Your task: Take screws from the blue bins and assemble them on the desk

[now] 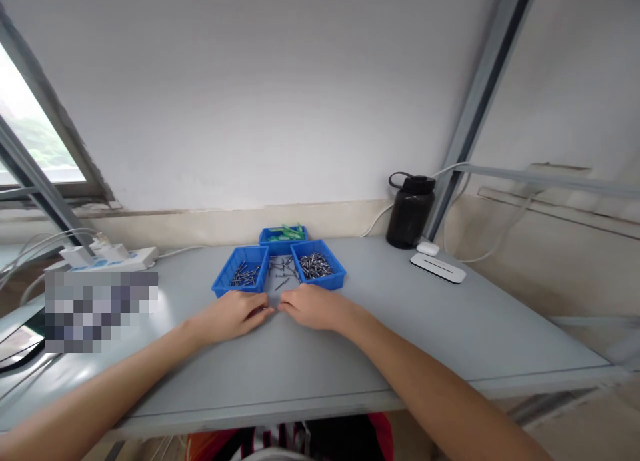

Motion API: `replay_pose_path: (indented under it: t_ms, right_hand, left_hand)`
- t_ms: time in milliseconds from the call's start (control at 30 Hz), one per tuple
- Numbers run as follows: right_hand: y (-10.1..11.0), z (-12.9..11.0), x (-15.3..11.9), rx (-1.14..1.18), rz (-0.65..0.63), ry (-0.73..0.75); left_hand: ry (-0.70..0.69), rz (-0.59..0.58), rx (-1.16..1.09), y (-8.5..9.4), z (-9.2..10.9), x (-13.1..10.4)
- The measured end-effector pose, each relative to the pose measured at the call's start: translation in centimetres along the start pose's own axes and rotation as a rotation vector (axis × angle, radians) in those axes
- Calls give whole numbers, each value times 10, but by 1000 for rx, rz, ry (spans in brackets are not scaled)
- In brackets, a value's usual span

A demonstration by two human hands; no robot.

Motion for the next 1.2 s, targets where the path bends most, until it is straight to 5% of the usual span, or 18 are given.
replay_pose_path:
  t_ms: [267,467,733,1200]
  right_hand:
    - [-9,-2,2,12,7,43]
    - [0,0,-1,-16,4,1]
    - [20,-17,-5,-1,159,104]
    - [-9,-7,5,0,20,98]
  left_hand:
    - [-136,78,-29,6,11,-1]
    - [-39,-11,43,1,1,-1]
    - [-33,-93,20,-12,4,2]
    - [-167,108,-103,10,14,-1]
Point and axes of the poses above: each hand's wrist, its own x-axis towards the middle knuckle, its own y-axis out of the back of the hand, z = x × y, the point moved 9 cm from there along x, towards the middle knuckle, and after that the axes turned 7 degrees about -x, right-handed, at the moved point
